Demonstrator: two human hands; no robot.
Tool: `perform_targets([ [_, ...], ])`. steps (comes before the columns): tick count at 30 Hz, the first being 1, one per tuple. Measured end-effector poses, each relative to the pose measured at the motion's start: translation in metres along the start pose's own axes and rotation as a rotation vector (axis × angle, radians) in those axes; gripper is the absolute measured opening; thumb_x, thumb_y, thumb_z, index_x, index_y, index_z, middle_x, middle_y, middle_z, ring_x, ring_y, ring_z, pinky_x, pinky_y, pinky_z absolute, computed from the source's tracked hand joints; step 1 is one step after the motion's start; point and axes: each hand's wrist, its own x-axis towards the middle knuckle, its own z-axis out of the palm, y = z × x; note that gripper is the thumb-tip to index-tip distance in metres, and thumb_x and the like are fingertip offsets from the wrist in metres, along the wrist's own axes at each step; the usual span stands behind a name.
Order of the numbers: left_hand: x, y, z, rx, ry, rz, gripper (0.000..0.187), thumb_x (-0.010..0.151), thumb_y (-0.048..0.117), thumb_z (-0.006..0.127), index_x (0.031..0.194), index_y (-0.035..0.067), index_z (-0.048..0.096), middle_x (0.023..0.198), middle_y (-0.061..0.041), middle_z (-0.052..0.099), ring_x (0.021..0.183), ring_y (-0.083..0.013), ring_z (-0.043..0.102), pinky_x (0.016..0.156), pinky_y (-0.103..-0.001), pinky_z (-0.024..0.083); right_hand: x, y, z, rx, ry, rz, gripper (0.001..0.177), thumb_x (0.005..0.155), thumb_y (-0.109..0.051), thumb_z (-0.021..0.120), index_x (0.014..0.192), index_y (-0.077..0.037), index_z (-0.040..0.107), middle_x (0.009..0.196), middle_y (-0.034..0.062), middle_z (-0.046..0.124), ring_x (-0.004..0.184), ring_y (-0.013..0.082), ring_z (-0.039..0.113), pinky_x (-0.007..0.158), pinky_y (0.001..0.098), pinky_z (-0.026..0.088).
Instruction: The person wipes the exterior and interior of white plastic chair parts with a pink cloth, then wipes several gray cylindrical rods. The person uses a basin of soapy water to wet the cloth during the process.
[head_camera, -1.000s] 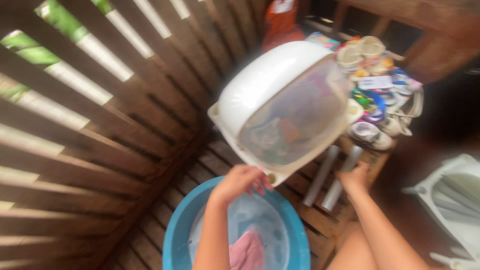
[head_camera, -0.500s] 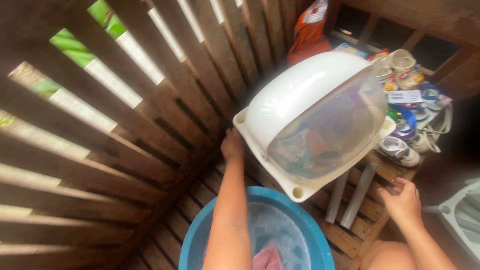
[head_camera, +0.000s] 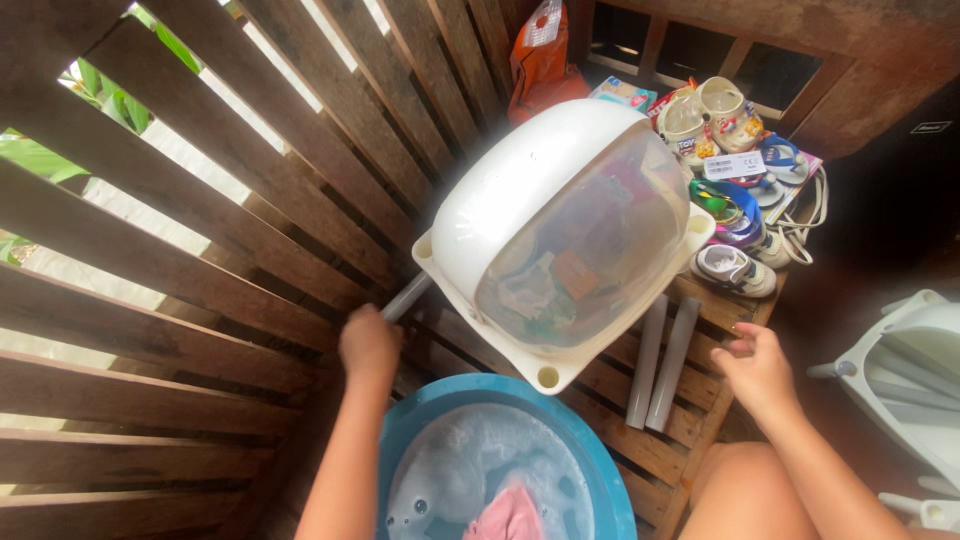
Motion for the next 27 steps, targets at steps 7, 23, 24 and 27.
perform_targets([
  [7,-0.095,0.047,-0.203,-0.393,0.017,-0.285,0.032,0.069,0.018,0.068,0.097,0.002,0.065,0.088,-0.013,0.066,0.078,-0.0224,0.065,0.072,-0.033,0.050,-0.039,-0.067,0.003,0.228,-0.154,-0.225,0.055,0.073,-0.016,0.068,0.123,-0.004,0.047,0.108,0.0125,0.058,0.083,0.0187,0.062,0.067,0.0317,0.051],
  [23,-0.163,0.297,-0.061,-1.666,-0.768,-0.089,0.054,0.084,0.025,0.063,0.128,0.000,0.044,0.104,-0.010,0.056,0.086,-0.0165,0.058,0.067,-0.028,0.050,-0.043,-0.054,-0.039,-0.116,-0.183,0.141,0.044,0.074,-0.042,0.065,0.091,-0.002,0.062,0.080,0.0214,0.067,0.074,0.0340,0.067,0.069,0.0424,0.052],
  [24,-0.171,0.298,-0.038,-1.684,-0.950,-0.244,0.054,0.083,0.027,0.062,0.127,0.002,0.044,0.105,-0.010,0.056,0.087,-0.0182,0.059,0.068,-0.030,0.051,-0.029,-0.032,-0.037,-0.155,-0.149,0.144,0.046,0.073,-0.042,0.067,0.091,0.000,0.061,0.082,0.0218,0.067,0.074,0.0343,0.067,0.068,0.0426,0.052],
  [27,-0.181,0.290,0.018,-1.814,-1.026,-0.647,0.052,0.080,0.031,0.061,0.122,0.004,0.047,0.107,-0.011,0.058,0.090,-0.0226,0.059,0.072,-0.034,0.051,0.003,0.013,-0.009,-0.247,-0.090,0.171,0.056,0.071,-0.043,0.070,0.097,0.004,0.055,0.088,0.0245,0.065,0.081,0.0373,0.065,0.071,0.0433,0.052],
])
